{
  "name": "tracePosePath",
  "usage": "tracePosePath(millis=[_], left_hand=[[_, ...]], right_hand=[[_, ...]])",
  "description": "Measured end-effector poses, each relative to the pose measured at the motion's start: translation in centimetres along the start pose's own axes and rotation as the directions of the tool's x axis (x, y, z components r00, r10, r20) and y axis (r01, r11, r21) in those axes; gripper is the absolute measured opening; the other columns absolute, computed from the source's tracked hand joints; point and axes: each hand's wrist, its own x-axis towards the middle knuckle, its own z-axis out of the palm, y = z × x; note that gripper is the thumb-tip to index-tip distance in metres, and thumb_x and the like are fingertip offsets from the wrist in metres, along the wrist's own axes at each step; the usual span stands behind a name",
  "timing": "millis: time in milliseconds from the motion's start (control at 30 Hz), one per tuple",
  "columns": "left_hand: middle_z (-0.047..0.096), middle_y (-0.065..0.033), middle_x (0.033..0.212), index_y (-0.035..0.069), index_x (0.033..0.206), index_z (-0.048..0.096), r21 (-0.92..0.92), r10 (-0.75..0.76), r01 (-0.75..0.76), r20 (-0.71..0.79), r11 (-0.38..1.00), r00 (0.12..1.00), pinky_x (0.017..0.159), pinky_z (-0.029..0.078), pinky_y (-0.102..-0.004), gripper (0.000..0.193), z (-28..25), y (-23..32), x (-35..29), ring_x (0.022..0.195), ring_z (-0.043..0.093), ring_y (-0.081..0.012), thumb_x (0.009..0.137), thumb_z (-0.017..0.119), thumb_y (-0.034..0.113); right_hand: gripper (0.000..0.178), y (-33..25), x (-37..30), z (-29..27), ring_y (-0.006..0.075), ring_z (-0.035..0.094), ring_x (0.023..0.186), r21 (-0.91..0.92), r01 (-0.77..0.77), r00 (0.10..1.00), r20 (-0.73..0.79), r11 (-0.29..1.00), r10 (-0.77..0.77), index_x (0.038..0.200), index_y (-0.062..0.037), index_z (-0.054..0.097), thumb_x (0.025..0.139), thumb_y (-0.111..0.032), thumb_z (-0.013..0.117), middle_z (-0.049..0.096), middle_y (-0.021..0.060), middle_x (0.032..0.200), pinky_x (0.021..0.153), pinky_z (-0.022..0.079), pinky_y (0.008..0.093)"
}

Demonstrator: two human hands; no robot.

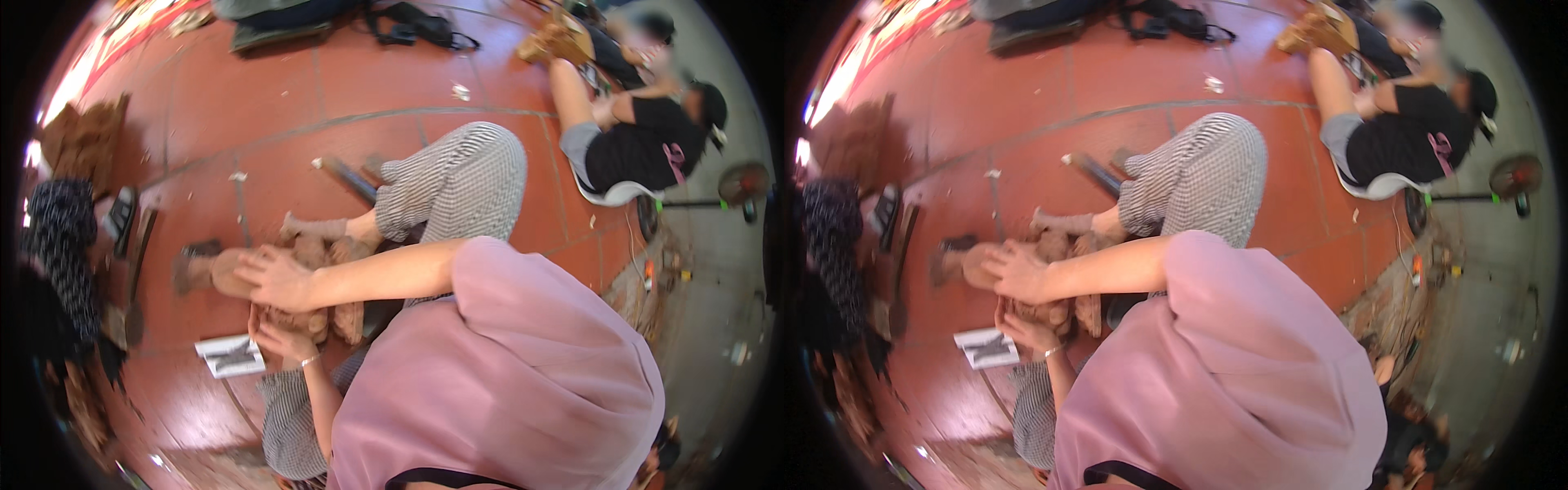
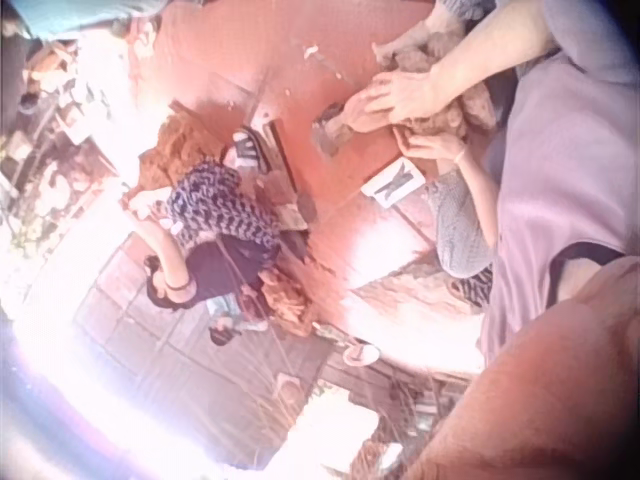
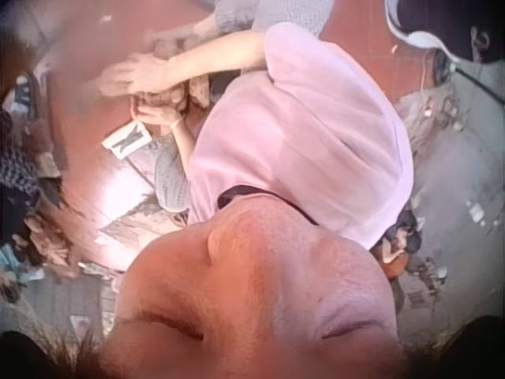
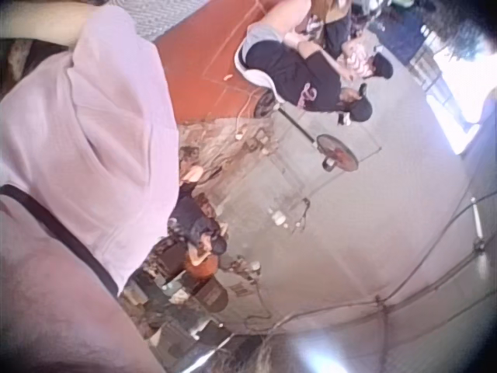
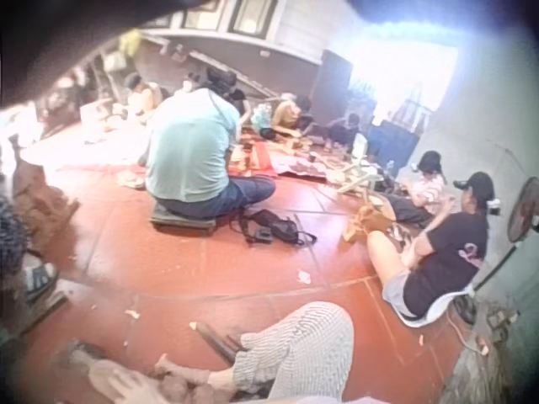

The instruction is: The person sits on the floor and carves a wooden object using a small knife, shaping its surface and removing small pieces of wood. The person rotates the object to access different areas and continues refining the details.

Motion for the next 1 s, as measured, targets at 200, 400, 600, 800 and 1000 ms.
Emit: tracePosePath(millis=[200,400,600,800,1000], left_hand=[[0.051,-0.0196,0.135,-0.005,0.135,0.041,0.069,0.083,-0.081,-0.025,0.994,0.996,0.107,0.045,-0.0418,0.039,0.3,1.6,0.0,0.125,0.053,-0.0281,0.108,0.042,0.024],[0.053,-0.0182,0.137,-0.004,0.139,0.041,0.251,0.133,-0.13,0.005,0.959,0.991,0.106,0.045,-0.0379,0.04,-0.2,2.5,-0.4,0.124,0.054,-0.0249,0.107,0.042,0.021],[0.055,-0.02,0.136,-0.003,0.139,0.043,0.146,0.118,-0.111,-0.045,0.983,0.992,0.097,0.05,-0.0383,0.04,0.4,2.4,-1.0,0.113,0.064,-0.03,0.105,0.044,0.018],[0.057,-0.0196,0.133,-0.002,0.138,0.045,0.138,0.116,-0.109,-0.049,0.984,0.992,0.095,0.05,-0.0395,0.04,0.5,1.9,-1.0,0.111,0.065,-0.0291,0.105,0.044,0.019],[0.061,-0.0187,0.125,-0.002,0.135,0.049,0.181,0.135,-0.122,-0.061,0.976,0.989,0.093,0.05,-0.0399,0.039,0.6,2.2,-0.9,0.107,0.065,-0.0297,0.103,0.049,0.019]], right_hand=[[0.02,1.0,1.2,-2.4,0.0416,0.043,0.139,0.258,0.081,0.986,0.119,0.963,-0.114,0.093,-0.0152,0.073,0.072,-0.018,0.074,0.047,0.013,0.149,0.106,0.041,0.0573],[0.017,0.7,0.6,-1.2,0.0469,0.039,0.141,0.314,0.1,0.989,0.072,0.944,-0.129,0.095,-0.0085,0.067,0.079,-0.013,0.071,0.037,0.0208,0.156,0.11,0.04,0.0564],[0.021,1.0,0.6,-3.2,0.0458,0.034,0.145,0.375,0.072,0.978,0.154,0.924,-0.139,0.088,-0.0047,0.058,0.074,-0.002,0.074,0.035,0.0192,0.158,0.111,0.042,0.0488],[0.019,1.6,1.4,-3.7,0.0447,0.034,0.145,0.42,0.085,0.959,0.212,0.904,-0.188,0.085,-0.0023,0.057,0.074,0.001,0.072,0.037,0.0164,0.158,0.11,0.043,0.0476],[0.018,1.8,0.9,-4.0,0.0392,0.04,0.143,0.395,0.053,0.972,0.192,0.917,-0.138,0.083,-0.0029,0.057,0.075,0.004,0.072,0.041,0.0144,0.157,0.107,0.044,0.0435]])
